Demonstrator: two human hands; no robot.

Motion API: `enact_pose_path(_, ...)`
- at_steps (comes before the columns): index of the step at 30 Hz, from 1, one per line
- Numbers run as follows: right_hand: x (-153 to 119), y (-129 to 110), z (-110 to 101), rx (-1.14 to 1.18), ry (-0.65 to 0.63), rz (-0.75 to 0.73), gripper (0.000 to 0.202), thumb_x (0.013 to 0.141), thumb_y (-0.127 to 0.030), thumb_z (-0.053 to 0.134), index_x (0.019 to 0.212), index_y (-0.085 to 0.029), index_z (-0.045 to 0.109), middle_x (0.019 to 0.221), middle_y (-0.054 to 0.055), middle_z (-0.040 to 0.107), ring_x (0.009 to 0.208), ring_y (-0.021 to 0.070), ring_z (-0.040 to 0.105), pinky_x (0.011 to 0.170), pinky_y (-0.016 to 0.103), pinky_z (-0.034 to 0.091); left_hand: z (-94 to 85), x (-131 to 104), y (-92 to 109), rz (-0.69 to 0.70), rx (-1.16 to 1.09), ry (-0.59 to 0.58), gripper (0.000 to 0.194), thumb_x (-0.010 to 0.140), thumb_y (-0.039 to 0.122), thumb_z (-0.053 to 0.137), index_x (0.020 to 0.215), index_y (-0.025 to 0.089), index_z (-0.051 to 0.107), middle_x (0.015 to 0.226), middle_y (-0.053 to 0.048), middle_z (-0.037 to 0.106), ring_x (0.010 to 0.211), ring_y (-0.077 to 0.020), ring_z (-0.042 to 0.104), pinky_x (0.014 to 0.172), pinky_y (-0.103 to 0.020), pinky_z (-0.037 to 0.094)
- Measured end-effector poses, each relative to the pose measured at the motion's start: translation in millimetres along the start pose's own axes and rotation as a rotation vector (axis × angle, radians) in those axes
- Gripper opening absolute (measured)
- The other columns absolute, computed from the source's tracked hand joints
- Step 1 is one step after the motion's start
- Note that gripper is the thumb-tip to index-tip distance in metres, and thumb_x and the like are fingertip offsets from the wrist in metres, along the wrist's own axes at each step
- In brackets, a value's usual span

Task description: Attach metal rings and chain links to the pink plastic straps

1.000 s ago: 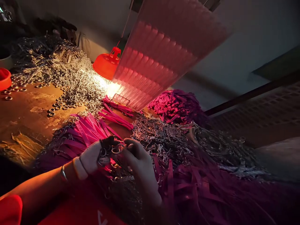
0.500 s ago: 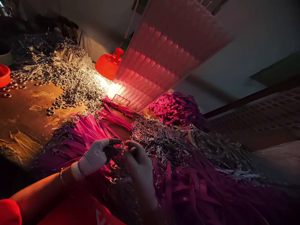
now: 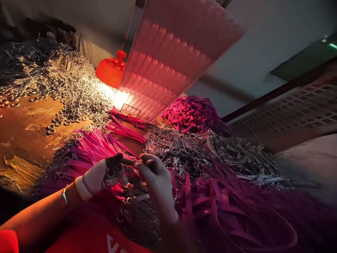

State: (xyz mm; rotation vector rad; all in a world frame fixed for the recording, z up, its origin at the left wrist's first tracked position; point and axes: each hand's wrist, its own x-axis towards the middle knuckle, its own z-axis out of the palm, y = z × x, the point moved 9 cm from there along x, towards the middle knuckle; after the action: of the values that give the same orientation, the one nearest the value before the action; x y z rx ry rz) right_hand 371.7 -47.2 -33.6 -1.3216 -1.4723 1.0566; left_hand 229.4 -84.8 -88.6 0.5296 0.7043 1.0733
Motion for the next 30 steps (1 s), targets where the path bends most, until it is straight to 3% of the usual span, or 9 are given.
enact_pose_path(4, -11, -12, 2, -0.096, 0.018, -0.086, 0.019, 0.080, -0.034, 0.069, 0.094, -0.023, 0.072, 0.074, -0.004, 0.064, 0.065, 0.0128, 0.056, 0.062, 0.025, 0.046, 1.6, 5, -10, 0.027, 0.033, 0.046, 0.039, 0.080, 0.047, 0.073, 0.095, 0.011, 0.071, 0.067, -0.005, 0.068, 0.039, -0.0052, 0.045, 0.035, -0.017, 0.025)
enact_pose_path(8, -14, -15, 6, -0.169, -0.033, -0.139, 0.021, 0.083, -0.033, 0.064, 0.100, -0.023, 0.071, 0.083, -0.002, 0.068, 0.072, 0.0145, 0.060, 0.069, 0.027, 0.049, 14.4, 4, -6, 0.086, 0.113, 0.035, 0.033, 0.082, 0.043, 0.072, 0.073, 0.015, 0.058, 0.047, 0.006, 0.047, 0.035, -0.0032, 0.032, 0.034, -0.017, 0.021)
enact_pose_path(12, -8, -10, 3, -0.205, -0.167, -0.166, 0.036, 0.091, -0.033, 0.055, 0.125, -0.023, 0.061, 0.092, 0.001, 0.066, 0.080, 0.0159, 0.060, 0.075, 0.029, 0.051, 19.4, 0, -10, -0.068, 0.115, 0.020, 0.034, 0.079, 0.045, 0.073, 0.074, 0.017, 0.055, 0.052, 0.007, 0.045, 0.037, -0.0034, 0.032, 0.034, -0.016, 0.019)
enact_pose_path(16, -10, -23, 8, -0.340, -0.350, -0.430, 0.038, 0.096, -0.023, 0.047, 0.133, -0.023, 0.055, 0.122, 0.008, 0.061, 0.109, 0.0193, 0.059, 0.094, 0.034, 0.048, 19.0, 4, -22, -0.203, 0.128, 0.008, 0.030, 0.072, 0.039, 0.075, 0.075, 0.017, 0.055, 0.052, 0.006, 0.047, 0.037, -0.0038, 0.035, 0.036, -0.015, 0.023)
enact_pose_path(19, -19, -31, 16, -0.452, -0.469, -0.588, 0.032, 0.097, -0.018, 0.046, 0.124, -0.022, 0.061, 0.117, 0.008, 0.063, 0.108, 0.0197, 0.059, 0.091, 0.032, 0.047, 17.9, 10, -34, -0.259, 0.136, -0.003, 0.027, 0.071, 0.036, 0.071, 0.071, 0.018, 0.052, 0.050, 0.006, 0.045, 0.036, -0.0042, 0.033, 0.036, -0.016, 0.023)
enact_pose_path(22, -21, -34, 12, -0.671, -0.378, -0.650, 0.021, 0.095, -0.021, 0.050, 0.105, -0.021, 0.069, 0.096, 0.006, 0.066, 0.088, 0.0194, 0.059, 0.077, 0.031, 0.041, 17.3, 10, -39, -0.292, 0.220, 0.004, 0.024, 0.074, 0.038, 0.065, 0.069, 0.018, 0.052, 0.048, 0.005, 0.044, 0.035, -0.0056, 0.032, 0.035, -0.018, 0.023)
enact_pose_path(26, -19, -30, 0, -0.836, -0.268, -0.620, 0.019, 0.089, -0.021, 0.052, 0.079, -0.020, 0.068, 0.075, 0.003, 0.062, 0.070, 0.0165, 0.054, 0.065, 0.030, 0.031, 28.2, 7, -11, -0.109, 0.449, -0.005, 0.027, 0.081, 0.041, 0.063, 0.073, 0.016, 0.058, 0.054, 0.002, 0.050, 0.042, -0.0065, 0.037, 0.039, -0.019, 0.025)
enact_pose_path(30, -21, -28, -4, -0.838, -0.194, -0.621, 0.028, 0.088, -0.020, 0.050, 0.060, -0.020, 0.057, 0.060, 0.001, 0.056, 0.058, 0.0133, 0.048, 0.059, 0.030, 0.025, 42.4, 16, 7, 0.010, 0.649, -0.044, 0.023, 0.074, 0.032, 0.071, 0.067, 0.014, 0.059, 0.060, 0.000, 0.054, 0.048, -0.0064, 0.042, 0.041, -0.017, 0.027)
